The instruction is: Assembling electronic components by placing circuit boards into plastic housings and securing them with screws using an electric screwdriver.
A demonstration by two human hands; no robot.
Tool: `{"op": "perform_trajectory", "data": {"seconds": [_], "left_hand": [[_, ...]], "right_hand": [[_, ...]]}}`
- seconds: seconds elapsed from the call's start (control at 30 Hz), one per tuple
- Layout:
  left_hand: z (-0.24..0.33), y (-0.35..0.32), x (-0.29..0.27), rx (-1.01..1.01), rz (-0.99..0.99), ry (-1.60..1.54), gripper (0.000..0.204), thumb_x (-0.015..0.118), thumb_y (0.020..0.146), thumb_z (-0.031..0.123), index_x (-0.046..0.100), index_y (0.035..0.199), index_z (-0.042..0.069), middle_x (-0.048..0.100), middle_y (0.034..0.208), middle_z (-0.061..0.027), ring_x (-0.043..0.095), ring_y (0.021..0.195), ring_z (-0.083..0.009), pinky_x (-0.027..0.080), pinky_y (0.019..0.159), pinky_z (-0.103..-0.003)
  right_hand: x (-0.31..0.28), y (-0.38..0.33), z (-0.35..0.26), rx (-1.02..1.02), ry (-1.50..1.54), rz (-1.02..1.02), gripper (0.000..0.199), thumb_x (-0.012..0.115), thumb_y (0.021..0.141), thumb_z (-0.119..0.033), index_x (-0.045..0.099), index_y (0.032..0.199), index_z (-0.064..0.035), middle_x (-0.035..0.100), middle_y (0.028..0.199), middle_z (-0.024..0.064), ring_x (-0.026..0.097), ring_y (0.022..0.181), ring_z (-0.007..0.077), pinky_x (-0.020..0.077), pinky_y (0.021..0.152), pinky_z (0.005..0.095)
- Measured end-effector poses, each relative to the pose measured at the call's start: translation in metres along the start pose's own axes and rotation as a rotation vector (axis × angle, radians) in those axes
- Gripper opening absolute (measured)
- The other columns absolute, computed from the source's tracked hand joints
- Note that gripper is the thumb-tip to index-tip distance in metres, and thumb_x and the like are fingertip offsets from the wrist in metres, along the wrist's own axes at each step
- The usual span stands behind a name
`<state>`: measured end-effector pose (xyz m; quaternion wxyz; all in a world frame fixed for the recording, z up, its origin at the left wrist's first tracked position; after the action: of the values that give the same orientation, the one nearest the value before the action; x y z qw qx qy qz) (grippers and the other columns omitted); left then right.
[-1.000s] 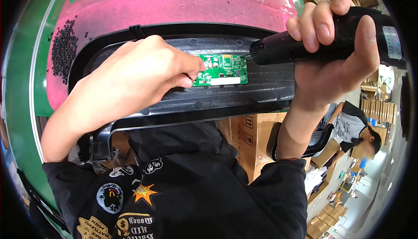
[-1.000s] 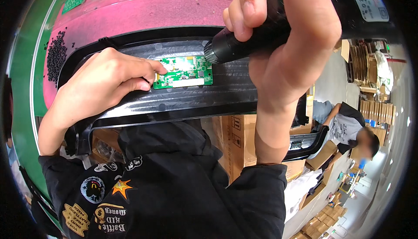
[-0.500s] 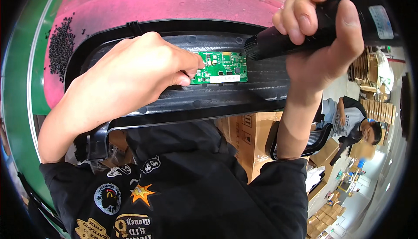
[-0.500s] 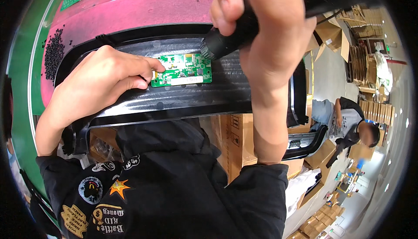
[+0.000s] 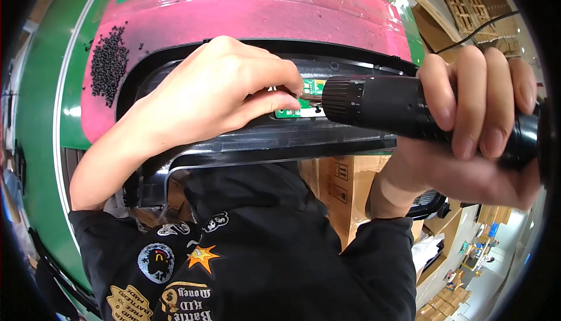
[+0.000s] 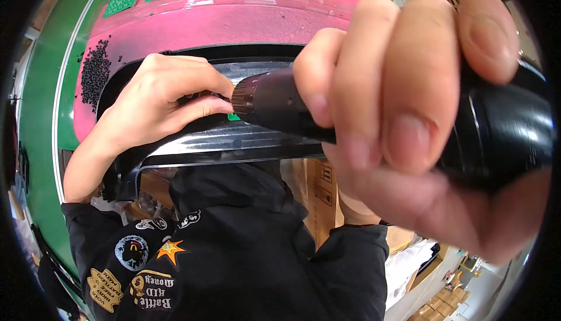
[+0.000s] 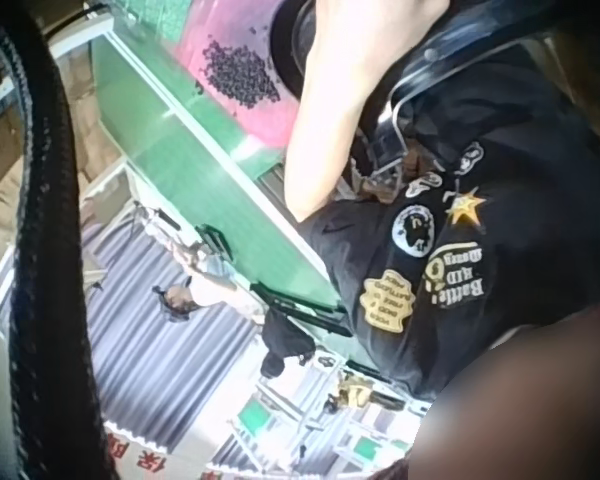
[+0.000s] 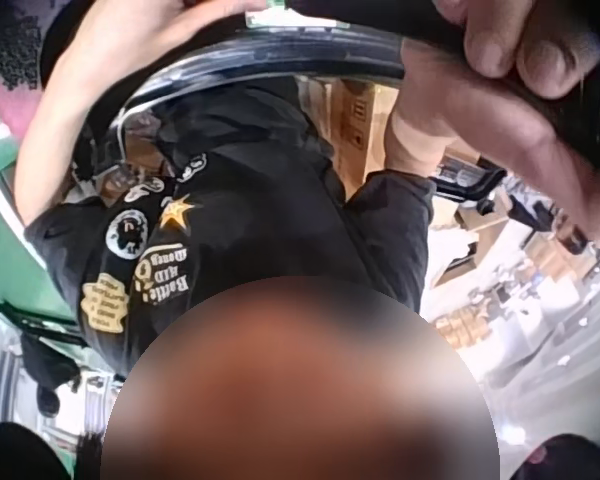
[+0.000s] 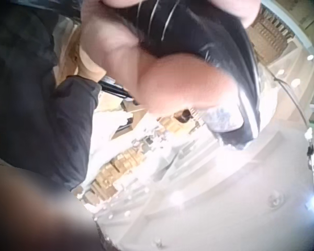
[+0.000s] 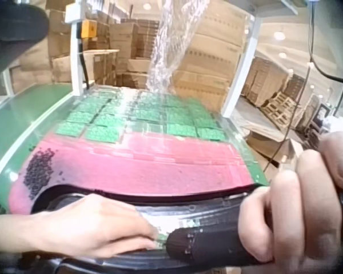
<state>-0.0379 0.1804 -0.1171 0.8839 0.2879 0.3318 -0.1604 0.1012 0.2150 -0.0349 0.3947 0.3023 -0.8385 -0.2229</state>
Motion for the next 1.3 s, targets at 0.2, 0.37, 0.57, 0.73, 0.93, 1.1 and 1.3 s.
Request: {"op": "perform_trajectory", "data": {"seconds": [0.2, 0.37, 0.57, 0.73, 0.93, 1.1, 1.3], "left_hand": [[-0.001, -0.002, -0.003, 0.031, 0.024, -0.006, 0.015, 0.071, 0.078, 0.004, 0.064, 0.09, 0.0, 0.065, 0.078, -0.0115, 0.063, 0.072, -0.0292, 0.051, 0.063, -0.036], [-0.012, -0.003, 0.001, -0.05, 0.0, -0.048, 0.013, 0.068, 0.082, 0.006, 0.061, 0.091, -0.001, 0.064, 0.081, -0.013, 0.063, 0.077, -0.0328, 0.05, 0.067, -0.039], [-0.04, -0.012, 0.006, -0.258, -0.083, 0.073, 0.009, 0.062, 0.084, 0.005, 0.061, 0.09, -0.002, 0.064, 0.078, -0.0184, 0.063, 0.077, -0.0379, 0.049, 0.068, -0.041], [-0.048, -0.015, 0.007, -0.356, -0.118, 0.117, 0.012, 0.061, 0.087, 0.009, 0.057, 0.088, -0.003, 0.062, 0.077, -0.0206, 0.061, 0.078, -0.0408, 0.048, 0.068, -0.045], [-0.05, -0.017, 0.008, -0.396, -0.159, 0.199, 0.016, 0.06, 0.088, 0.011, 0.055, 0.087, -0.003, 0.062, 0.08, -0.0214, 0.06, 0.082, -0.0422, 0.048, 0.069, -0.047], [-0.048, -0.018, 0.003, -0.357, -0.138, 0.145, 0.013, 0.061, 0.087, 0.009, 0.056, 0.089, -0.003, 0.063, 0.086, -0.0203, 0.061, 0.086, -0.0406, 0.049, 0.072, -0.046], [-0.048, -0.018, 0.004, -0.361, -0.144, 0.16, 0.011, 0.061, 0.085, 0.005, 0.059, 0.09, -0.003, 0.065, 0.086, -0.0191, 0.062, 0.087, -0.0397, 0.049, 0.073, -0.045]], "right_hand": [[0.012, 0.001, 0.007, 0.02, -0.033, -0.069, 0.048, 0.071, 0.069, -0.042, 0.047, 0.096, -0.0112, 0.052, 0.065, -0.0055, 0.049, 0.055, 0.007, 0.0402, 0.06, 0.0236], [0.022, 0.005, 0.015, 0.039, -0.138, -0.186, 0.051, 0.072, 0.071, -0.045, 0.048, 0.099, -0.0095, 0.052, 0.068, -0.0047, 0.049, 0.057, 0.0074, 0.0404, 0.061, 0.0245], [0.034, 0.011, 0.039, 0.14, -0.22, -0.38, 0.054, 0.068, 0.08, -0.051, 0.052, 0.107, -0.0063, 0.053, 0.075, -0.0022, 0.048, 0.062, 0.0096, 0.0375, 0.063, 0.026], [0.025, 0.014, 0.065, 0.206, -0.33, -0.253, 0.052, 0.052, 0.088, -0.055, 0.052, 0.105, -0.0052, 0.052, 0.071, -0.0009, 0.044, 0.056, 0.01, 0.0362, 0.059, 0.0279], [0.004, 0.016, 0.08, 0.17, -0.295, -0.212, 0.048, 0.051, 0.089, -0.052, 0.052, 0.101, -0.0051, 0.051, 0.067, -0.0003, 0.044, 0.054, 0.0102, 0.0381, 0.058, 0.0288], [0.004, 0.019, 0.094, 0.234, -0.314, -0.21, 0.046, 0.048, 0.091, -0.05, 0.052, 0.099, -0.0047, 0.051, 0.066, 0.0007, 0.044, 0.053, 0.0104, 0.0384, 0.058, 0.0289], [-0.002, 0.012, 0.111, 0.387, -0.201, -0.206, 0.047, 0.07, 0.084, -0.03, 0.049, 0.115, -0.0007, 0.058, 0.069, 0.0071, 0.055, 0.058, 0.0141, 0.0461, 0.058, 0.0265]]}}
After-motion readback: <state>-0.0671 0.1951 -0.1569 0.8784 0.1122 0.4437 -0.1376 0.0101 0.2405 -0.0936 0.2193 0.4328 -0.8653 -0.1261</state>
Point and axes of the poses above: each hand's wrist, its own y-axis towards the middle knuckle, its own x-axis out of the palm, z = x × y, the point moved 10 cm from there along y, towards the middle knuckle
